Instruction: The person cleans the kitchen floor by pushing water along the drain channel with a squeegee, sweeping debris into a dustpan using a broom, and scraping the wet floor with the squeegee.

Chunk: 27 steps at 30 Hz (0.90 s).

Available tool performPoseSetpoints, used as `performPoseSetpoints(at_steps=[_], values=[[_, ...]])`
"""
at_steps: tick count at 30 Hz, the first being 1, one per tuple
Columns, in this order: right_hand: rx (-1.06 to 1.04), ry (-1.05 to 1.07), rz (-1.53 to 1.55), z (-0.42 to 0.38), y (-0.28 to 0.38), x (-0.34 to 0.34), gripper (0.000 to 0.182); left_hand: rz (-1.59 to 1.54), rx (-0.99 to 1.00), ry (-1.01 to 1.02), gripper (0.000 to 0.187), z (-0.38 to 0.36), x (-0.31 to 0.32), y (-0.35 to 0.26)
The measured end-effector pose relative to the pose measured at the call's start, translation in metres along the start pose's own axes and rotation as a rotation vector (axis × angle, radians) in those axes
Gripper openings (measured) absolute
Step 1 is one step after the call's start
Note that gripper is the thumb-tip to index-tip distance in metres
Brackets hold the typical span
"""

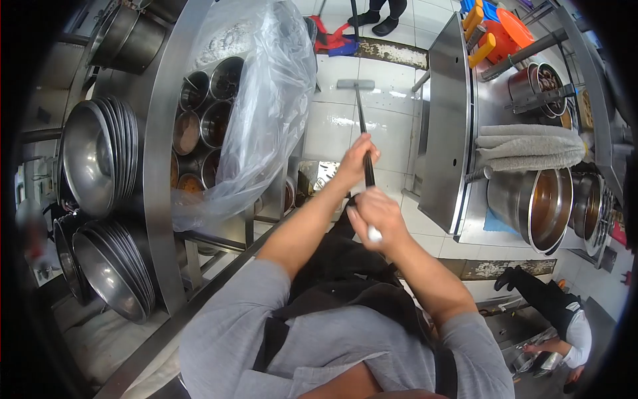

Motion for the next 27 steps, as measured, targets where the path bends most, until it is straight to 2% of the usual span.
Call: performPoseSetpoints(at_steps=[2, 3, 5, 6, 8, 9, 10, 11, 14, 15, 18, 22, 24, 27], values=[[-0.023, -0.019, 0.007, 0.013, -0.030, 0.018, 0.025, -0.013, -0.001, 0.066, 0.018, 0.017, -0.005, 0.043], [-0.024, -0.029, 0.006, 0.013, -0.041, 0.023, 0.025, -0.011, 0.006, 0.074, 0.018, 0.024, -0.010, 0.048], [-0.042, -0.072, -0.023, 0.017, -0.051, 0.022, 0.024, 0.204, -0.058, 0.248, 0.020, 0.040, -0.015, 0.046], [-0.044, -0.080, -0.027, 0.014, -0.047, 0.014, 0.024, 0.204, -0.049, 0.252, 0.020, 0.044, -0.014, 0.037], [0.020, -0.131, 0.005, -0.003, -0.027, -0.010, 0.025, 0.198, -0.023, 0.374, 0.022, 0.039, -0.008, 0.011], [0.068, -0.111, -0.010, -0.014, -0.014, -0.024, 0.026, 0.141, 0.024, 0.357, 0.022, 0.030, -0.002, -0.004], [0.112, -0.096, -0.030, -0.026, 0.002, -0.040, 0.026, 0.120, 0.221, 0.220, 0.019, 0.016, 0.010, -0.017], [0.124, -0.092, 0.001, -0.037, 0.019, -0.053, 0.025, 0.024, 0.218, 0.297, 0.018, 0.007, 0.015, -0.032], [0.119, -0.088, 0.096, -0.075, 0.067, -0.081, 0.023, 0.049, 0.262, 0.318, 0.018, -0.037, 0.033, -0.089], [0.117, -0.096, 0.088, -0.086, 0.081, -0.088, 0.023, -0.010, 0.206, 0.325, 0.019, -0.051, 0.039, -0.104], [0.116, -0.121, 0.161, -0.113, 0.121, -0.101, 0.023, -0.108, 0.236, 0.510, 0.021, -0.077, 0.041, -0.144], [0.141, -0.188, 0.176, -0.141, 0.154, -0.104, 0.024, -0.240, 0.300, 0.725, 0.023, -0.093, 0.053, -0.158], [0.146, -0.247, 0.120, -0.148, 0.161, -0.102, 0.025, -0.197, 0.251, 0.835, 0.024, -0.093, 0.061, -0.163], [0.176, -0.366, 0.062, -0.152, 0.154, -0.092, 0.026, -0.134, 0.307, 0.742, 0.021, -0.095, 0.077, -0.148]])
Point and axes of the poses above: each hand's wrist, its own z-axis towards the middle knuckle, its own x-axis out of the palm, y = z × x, the point moved 1 cm from there along z, towards the middle knuckle, and after that the axes turned 9 degrees about x, right-handed, at the moved point
